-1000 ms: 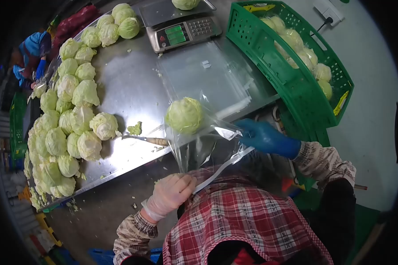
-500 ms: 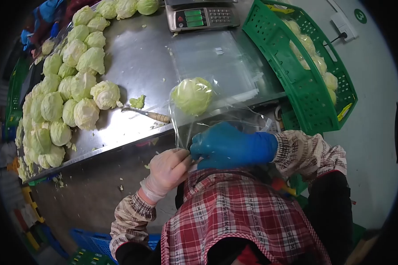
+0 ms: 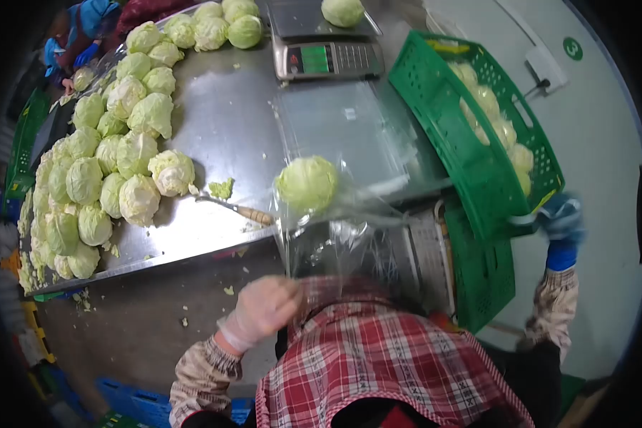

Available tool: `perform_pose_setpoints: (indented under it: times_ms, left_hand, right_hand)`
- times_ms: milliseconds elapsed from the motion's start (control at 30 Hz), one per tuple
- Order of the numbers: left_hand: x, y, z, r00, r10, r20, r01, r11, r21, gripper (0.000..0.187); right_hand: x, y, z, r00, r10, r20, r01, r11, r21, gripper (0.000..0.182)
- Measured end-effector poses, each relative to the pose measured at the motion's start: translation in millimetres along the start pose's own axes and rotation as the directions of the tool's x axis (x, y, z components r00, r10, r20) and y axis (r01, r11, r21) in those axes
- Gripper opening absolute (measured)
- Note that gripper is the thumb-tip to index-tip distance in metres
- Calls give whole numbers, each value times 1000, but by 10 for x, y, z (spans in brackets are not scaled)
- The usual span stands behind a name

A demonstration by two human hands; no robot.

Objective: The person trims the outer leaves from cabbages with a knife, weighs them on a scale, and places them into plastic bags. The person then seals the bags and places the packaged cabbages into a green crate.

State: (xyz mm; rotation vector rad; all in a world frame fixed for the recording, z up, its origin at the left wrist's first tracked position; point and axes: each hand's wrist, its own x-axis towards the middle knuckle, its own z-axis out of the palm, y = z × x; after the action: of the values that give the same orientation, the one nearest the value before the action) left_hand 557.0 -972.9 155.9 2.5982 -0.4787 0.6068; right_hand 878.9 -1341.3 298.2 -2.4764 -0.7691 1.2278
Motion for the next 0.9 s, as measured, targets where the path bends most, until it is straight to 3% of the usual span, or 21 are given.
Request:
perform_pose_setpoints:
  times_ms: [33,67,133,200,233,267,300,367,400,467,500,533,567,600,633,700,733,767,833,867,900]
  left_hand:
    - [-36,59,-21,998,8,-55,-7,1000,25,22]
    - [-79,72,-45,997,19,-74,-16,999,30,31]
    - [-188,-24,-72,996,41,-84,-39,999,27,40]
    - [-258,-170,12,872,-392,-294,416,909,23,68]
    - [-220,-247,63,875,-395,-280,417,909,20,68]
    - [-100,-415,119,890,-431,-152,436,900,1,81]
    - [13,-557,165,892,-451,-26,451,892,-11,94]
    - [195,-615,289,914,-392,103,392,920,23,88]
    - [198,-626,370,951,-303,60,301,953,38,77]
    - [139,-657,499,973,-229,-29,227,972,-54,44]
    - [42,-675,601,967,-239,-86,226,964,-139,34]
    - [55,-607,606,829,-546,-117,479,803,-355,30]
    - [117,-523,635,605,-793,-74,635,537,-555,30]
    - [127,-540,856,171,-959,224,319,-161,-934,38]
    - [167,-557,916,165,-960,227,315,-167,-934,38]
    - [258,-659,957,55,-892,449,-31,-451,-892,41]
    - [285,-674,946,40,-889,456,-27,-457,-889,41]
    - [314,-682,909,39,-889,456,-32,-457,-889,41]
    - [410,-694,776,-54,-886,460,43,-462,-886,39]
    - [456,-712,723,-50,-886,462,50,-464,-884,39]
    - [499,-742,669,-114,-922,369,103,-380,-919,36]
  right_hand:
    - [133,482,-32,954,273,125,-245,948,-201,49]
    - [286,882,167,896,395,202,-310,883,-351,58]
    - [451,1358,735,965,242,103,-177,889,-422,64]
    - [774,921,824,986,-48,-162,-9,943,-334,72]
    - [996,212,900,932,-90,-350,46,990,-131,75]
    - [1289,69,909,789,-460,-407,334,878,-344,75]
    - [1487,-315,926,701,-563,-437,435,824,-363,75]
    - [1843,-721,983,619,-722,-309,561,682,-469,59]
    - [1961,-820,1027,619,-724,-307,562,680,-471,59]
    - [2204,-921,1086,404,-914,14,758,327,-564,36]
    - [2271,-900,1106,404,-915,20,762,325,-560,36]
    - [2327,-852,1117,688,-724,-59,719,690,-79,29]
    - [2401,-773,1128,891,-452,44,395,819,415,22]
    - [2588,-551,1186,865,-495,78,322,669,670,23]
    - [2580,-558,1185,866,-493,86,317,673,668,23]
    - [2553,-617,1162,941,-314,124,119,653,748,33]
    - [2411,-785,1078,945,-328,3,237,692,682,47]
    - [2316,-942,980,945,-328,7,236,695,679,47]
    - [2228,-1185,851,818,-509,-267,575,722,385,57]
    - [2284,-1279,860,792,-486,-370,608,688,397,54]
    - [2344,-1377,843,790,-483,-376,609,685,400,54]
